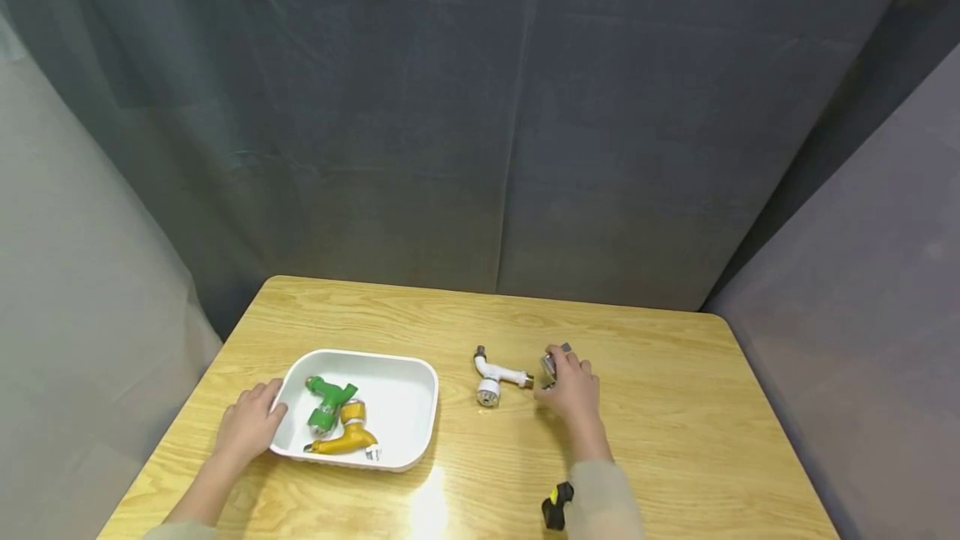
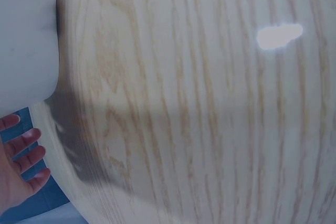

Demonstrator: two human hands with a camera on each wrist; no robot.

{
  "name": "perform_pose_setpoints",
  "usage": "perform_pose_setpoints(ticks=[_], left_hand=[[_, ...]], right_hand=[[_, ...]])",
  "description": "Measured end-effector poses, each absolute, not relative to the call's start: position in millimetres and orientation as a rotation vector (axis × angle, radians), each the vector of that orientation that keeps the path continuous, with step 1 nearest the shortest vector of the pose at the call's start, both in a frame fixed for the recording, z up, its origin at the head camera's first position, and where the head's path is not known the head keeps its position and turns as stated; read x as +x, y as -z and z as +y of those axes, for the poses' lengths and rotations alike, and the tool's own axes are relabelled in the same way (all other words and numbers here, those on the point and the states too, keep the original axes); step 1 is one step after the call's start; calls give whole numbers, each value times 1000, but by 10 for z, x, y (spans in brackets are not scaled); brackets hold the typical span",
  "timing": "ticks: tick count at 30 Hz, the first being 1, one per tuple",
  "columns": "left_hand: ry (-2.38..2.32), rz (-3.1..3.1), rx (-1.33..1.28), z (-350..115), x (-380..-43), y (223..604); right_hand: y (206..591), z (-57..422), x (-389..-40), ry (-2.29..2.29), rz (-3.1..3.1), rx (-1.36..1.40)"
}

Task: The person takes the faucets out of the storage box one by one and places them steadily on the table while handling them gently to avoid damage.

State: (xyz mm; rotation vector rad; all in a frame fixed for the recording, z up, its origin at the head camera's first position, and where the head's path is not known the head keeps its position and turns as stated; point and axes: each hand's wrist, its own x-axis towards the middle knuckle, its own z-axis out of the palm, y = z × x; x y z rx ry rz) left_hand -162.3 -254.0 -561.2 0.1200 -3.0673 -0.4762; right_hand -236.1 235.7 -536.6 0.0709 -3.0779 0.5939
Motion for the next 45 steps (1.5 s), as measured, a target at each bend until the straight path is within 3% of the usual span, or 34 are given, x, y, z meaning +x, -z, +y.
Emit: perform_pose_setpoints(ticks=[19, 45], left_hand=[[479, -3062, 125, -2535, -1617, 5626], [474, -3074, 137, -2528, -1622, 5621]], right_hand=[[5731, 2579, -2268, -668, -3124, -98], [5697, 2589, -2283, -602, -3216, -53]])
